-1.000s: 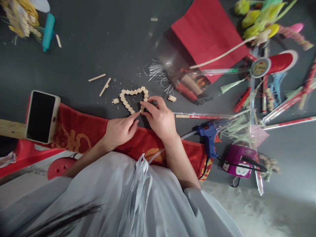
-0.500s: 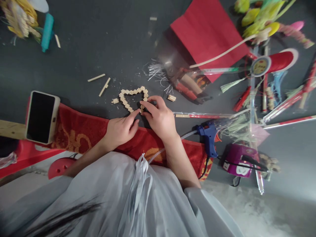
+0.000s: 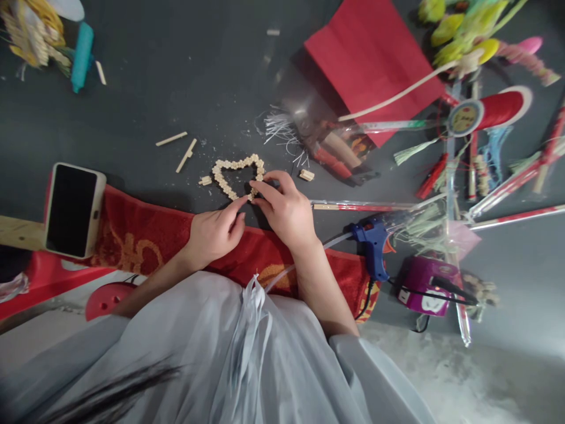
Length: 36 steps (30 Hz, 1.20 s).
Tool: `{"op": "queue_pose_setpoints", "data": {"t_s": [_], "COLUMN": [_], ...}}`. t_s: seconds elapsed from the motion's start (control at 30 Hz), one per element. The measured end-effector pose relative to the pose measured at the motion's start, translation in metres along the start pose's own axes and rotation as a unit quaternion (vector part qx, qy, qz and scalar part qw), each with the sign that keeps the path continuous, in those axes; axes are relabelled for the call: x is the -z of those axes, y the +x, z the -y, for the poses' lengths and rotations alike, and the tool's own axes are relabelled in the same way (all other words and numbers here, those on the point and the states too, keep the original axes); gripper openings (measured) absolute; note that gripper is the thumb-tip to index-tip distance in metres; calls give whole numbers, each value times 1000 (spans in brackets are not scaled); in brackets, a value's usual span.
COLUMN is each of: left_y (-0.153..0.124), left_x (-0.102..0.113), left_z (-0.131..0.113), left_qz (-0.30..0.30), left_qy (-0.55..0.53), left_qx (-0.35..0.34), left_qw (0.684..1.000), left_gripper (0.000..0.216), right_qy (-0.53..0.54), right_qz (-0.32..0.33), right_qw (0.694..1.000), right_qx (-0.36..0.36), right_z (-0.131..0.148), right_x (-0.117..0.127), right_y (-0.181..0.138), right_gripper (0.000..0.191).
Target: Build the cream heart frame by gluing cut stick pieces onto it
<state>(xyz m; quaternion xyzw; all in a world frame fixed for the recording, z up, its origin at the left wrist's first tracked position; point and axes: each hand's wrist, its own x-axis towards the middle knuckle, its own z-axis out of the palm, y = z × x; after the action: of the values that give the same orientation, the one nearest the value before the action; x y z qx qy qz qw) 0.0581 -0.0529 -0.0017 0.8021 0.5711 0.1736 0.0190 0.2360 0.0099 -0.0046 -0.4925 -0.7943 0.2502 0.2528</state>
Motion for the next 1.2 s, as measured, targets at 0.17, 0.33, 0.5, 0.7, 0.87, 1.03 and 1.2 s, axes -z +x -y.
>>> {"op": "queue_pose_setpoints", "data": {"t_s": [0.17, 0.33, 0.5, 0.7, 0.87, 1.03, 1.2], "left_y": [-1, -2, -4, -3, -2, -2, -2], "left_x": [-1, -2, -3, -2, -1, -1, 0], "left_z": [1, 2, 2, 2, 2, 2, 2], "left_qz": [45, 23, 40, 35, 34, 12, 30], "left_qy": [-24, 2, -25, 30, 33, 18, 30], "left_qx": [26, -2, -3, -25, -27, -34, -30], "left_qw": [998, 1000, 999, 999, 999, 999, 999], "left_gripper": [37, 37, 39, 40, 39, 39, 40], "right_qy": [-11, -2, 7, 19, 14, 9, 12], "right_qz": [5, 6, 13, 23, 14, 12, 4], "right_qw": [1000, 1000, 1000, 1000, 1000, 1000, 1000], "right_qx": [-10, -7, -10, -8, 1, 1, 3], "right_z": [0, 0, -1, -1, -1, -2, -2], "right_x": [0, 0, 1, 2, 2, 1, 0], "right_y": [0, -1, 0, 0, -1, 0, 0], "right_gripper": [25, 25, 25, 27, 28, 25, 25]}}
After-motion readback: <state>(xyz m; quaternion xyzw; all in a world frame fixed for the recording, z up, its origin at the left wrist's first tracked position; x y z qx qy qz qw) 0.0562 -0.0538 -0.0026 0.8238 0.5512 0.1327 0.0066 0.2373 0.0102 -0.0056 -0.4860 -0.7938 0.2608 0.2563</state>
